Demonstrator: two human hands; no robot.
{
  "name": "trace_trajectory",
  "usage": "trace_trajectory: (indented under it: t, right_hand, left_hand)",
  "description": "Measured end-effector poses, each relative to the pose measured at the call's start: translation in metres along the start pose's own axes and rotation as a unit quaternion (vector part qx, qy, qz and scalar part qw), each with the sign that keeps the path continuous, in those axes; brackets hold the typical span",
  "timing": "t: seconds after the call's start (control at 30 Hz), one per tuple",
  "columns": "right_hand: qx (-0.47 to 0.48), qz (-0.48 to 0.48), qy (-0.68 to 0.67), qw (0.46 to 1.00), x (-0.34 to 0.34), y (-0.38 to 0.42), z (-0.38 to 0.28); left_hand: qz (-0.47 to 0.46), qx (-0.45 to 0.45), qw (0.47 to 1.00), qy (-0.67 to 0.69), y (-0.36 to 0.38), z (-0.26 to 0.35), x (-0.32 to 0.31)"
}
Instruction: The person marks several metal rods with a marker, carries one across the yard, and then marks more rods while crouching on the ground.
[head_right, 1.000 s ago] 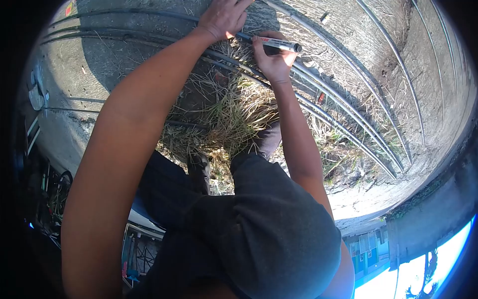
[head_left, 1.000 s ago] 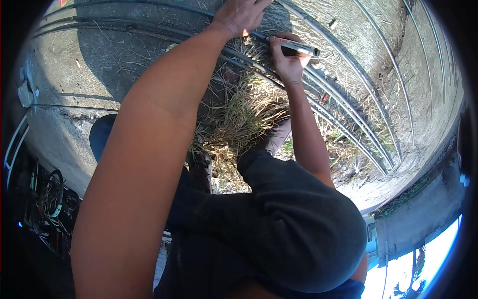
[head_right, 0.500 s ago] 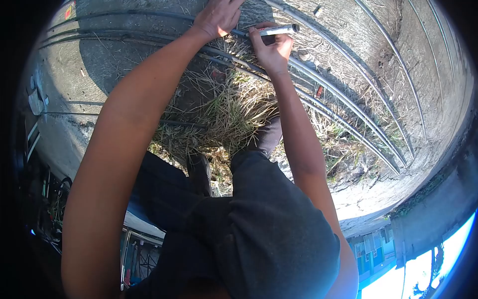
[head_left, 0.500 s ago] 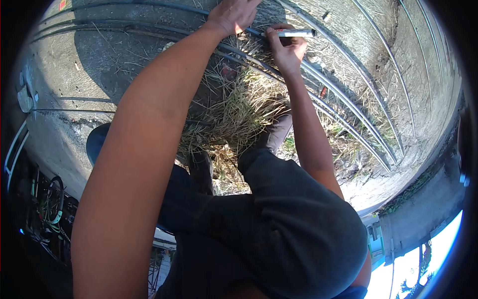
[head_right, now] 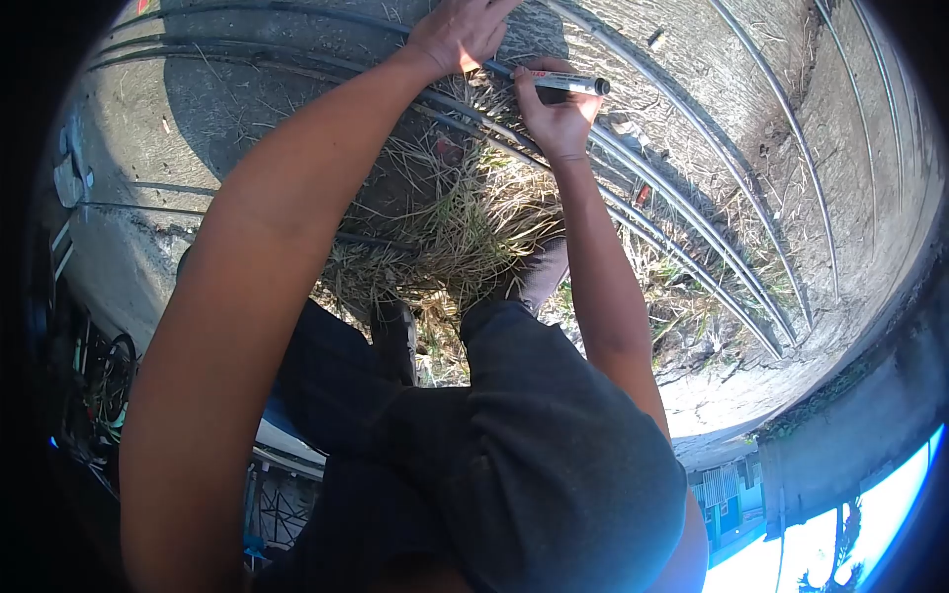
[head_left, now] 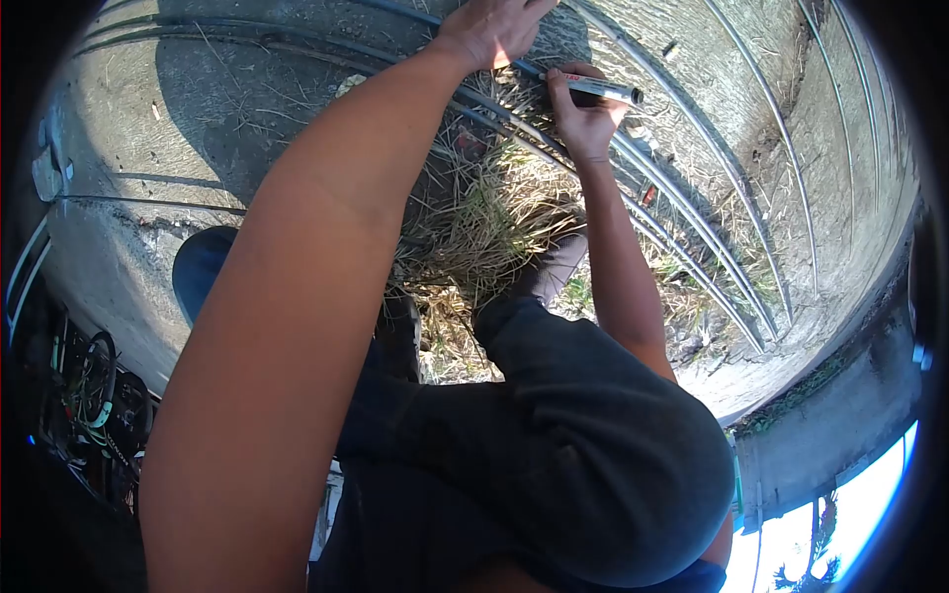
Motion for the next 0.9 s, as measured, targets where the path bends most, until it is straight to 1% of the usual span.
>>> trace_trajectory:
  t: [0.07,0.13,0.4,0.47,0.7,0.8,0.87,0.9]
  right_hand:
    - [0.009,-0.002,0.012,1.0,-0.0003,-0.0005,-0.0025]
    - [0.008,0.001,0.004,1.0,-0.0012,-0.0011,-0.0072]
    - [0.017,-0.005,0.013,1.0,-0.0005,-0.0011,-0.0022]
    - [0.038,-0.009,0.042,0.998,-0.0002,-0.0005,0.0003]
    - [0.023,-0.008,0.028,0.999,-0.0006,-0.0009,-0.004]
    - [0.033,-0.007,0.047,0.998,-0.0001,-0.0019,-0.0058]
    - [0.002,0.007,0.03,1.0,0.0,-0.002,-0.0064]
    - [0.002,0.008,0.03,1.0,0.0002,-0.0022,-0.0062]
  left_hand:
    - [-0.002,0.002,1.0,0.007,-0.0007,0.0013,0.0003]
    - [0.007,0.005,1.0,-0.014,-0.0012,0.0011,-0.0022]
    - [0.028,-0.015,0.999,0.009,-0.0002,0.0011,0.0008]
    - [0.029,-0.013,0.999,0.005,-0.0002,0.0028,0.0035]
    - [0.031,-0.017,0.999,0.008,-0.002,0.0022,0.0038]
    - [0.023,-0.016,1.0,0.003,-0.0015,0.0024,0.0034]
    - [0.02,-0.015,1.0,-0.002,-0.0008,0.0024,0.0033]
    - [0.017,-0.015,1.0,-0.002,-0.0008,0.0021,0.0036]
Point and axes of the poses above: each hand's wrist, its own y-axis away from the middle knuckle, its own x-axis out of the back of the hand, z = x × y, the point moved 3 cm from there along -y, towards the middle knuckle, and after that the axes turned 10 degrees about x, right-handed, at the moved point
